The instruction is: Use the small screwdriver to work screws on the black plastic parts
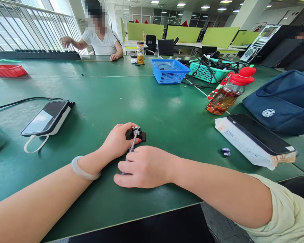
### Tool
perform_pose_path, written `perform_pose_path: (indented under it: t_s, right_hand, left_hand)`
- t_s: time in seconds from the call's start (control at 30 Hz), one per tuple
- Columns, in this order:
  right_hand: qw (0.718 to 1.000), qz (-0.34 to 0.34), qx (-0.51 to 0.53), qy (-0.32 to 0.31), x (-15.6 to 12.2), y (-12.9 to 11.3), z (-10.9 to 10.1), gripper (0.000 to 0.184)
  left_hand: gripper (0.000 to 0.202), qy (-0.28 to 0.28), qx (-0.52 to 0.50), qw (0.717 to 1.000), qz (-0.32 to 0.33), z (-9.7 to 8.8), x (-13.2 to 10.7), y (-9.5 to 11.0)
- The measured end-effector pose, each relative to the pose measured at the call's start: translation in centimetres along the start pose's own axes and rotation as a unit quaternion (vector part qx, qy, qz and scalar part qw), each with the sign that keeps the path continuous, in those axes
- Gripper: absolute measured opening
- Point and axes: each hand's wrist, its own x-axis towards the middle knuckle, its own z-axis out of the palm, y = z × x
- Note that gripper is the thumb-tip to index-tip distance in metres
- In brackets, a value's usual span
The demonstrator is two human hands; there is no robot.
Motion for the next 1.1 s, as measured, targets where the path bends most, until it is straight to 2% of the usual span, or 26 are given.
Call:
perform_pose_path:
  t_s: [0.1,0.2,0.27,0.37,0.47,0.5,0.57,0.67,0.8,0.87,0.97,1.03,1.1]
  right_hand:
    - [1.000,0.009,-0.009,0.006,-0.1,0.2,0.1,0.028]
    - [0.999,0.023,-0.020,0.012,-0.3,0.6,0.2,0.030]
    - [0.998,0.050,-0.009,0.036,-0.5,1.1,0.2,0.029]
    - [0.986,0.120,0.055,0.103,-1.2,1.9,0.0,0.027]
    - [0.952,0.195,0.130,0.198,-2.0,2.8,-0.5,0.033]
    - [0.938,0.217,0.147,0.228,-2.2,3.1,-0.6,0.029]
    - [0.900,0.282,0.175,0.282,-2.6,3.7,-0.8,0.019]
    - [0.820,0.377,0.246,0.352,-3.1,4.7,-0.5,0.007]
    - [0.693,0.466,0.344,0.430,-3.8,6.6,0.8,0.025]
    - [0.634,0.510,0.363,0.453,-4.3,7.7,1.4,0.034]
    - [0.549,0.566,0.370,0.491,-5.1,9.0,1.7,0.037]
    - [0.507,0.581,0.379,0.512,-5.4,9.3,1.5,0.038]
    - [0.493,0.574,0.400,0.517,-5.3,9.1,1.3,0.039]
  left_hand:
    - [0.030,0.001,-0.001,1.000,0.003,0.1,0.0,-0.1]
    - [0.036,0.000,0.002,1.000,0.002,0.1,0.0,-0.1]
    - [0.042,-0.004,0.011,1.000,0.005,0.0,0.0,-0.2]
    - [0.054,-0.021,0.024,0.999,0.026,-0.1,0.1,-0.4]
    - [0.057,-0.020,0.017,0.999,0.043,0.0,0.1,-0.8]
    - [0.055,-0.016,0.015,0.999,0.040,0.0,0.1,-0.8]
    - [0.052,-0.012,0.015,0.999,0.032,0.1,0.2,-0.9]
    - [0.057,-0.011,0.019,1.000,0.021,0.1,0.1,-0.7]
    - [0.061,-0.019,0.028,0.999,0.009,-0.1,0.1,-0.5]
    - [0.062,-0.021,0.031,0.999,0.012,-0.1,0.0,-0.5]
    - [0.061,-0.019,0.030,0.999,0.021,0.0,-0.2,-0.5]
    - [0.062,-0.018,0.028,0.999,0.027,0.0,-0.3,-0.5]
    - [0.062,-0.020,0.025,0.999,0.028,0.0,-0.4,-0.4]
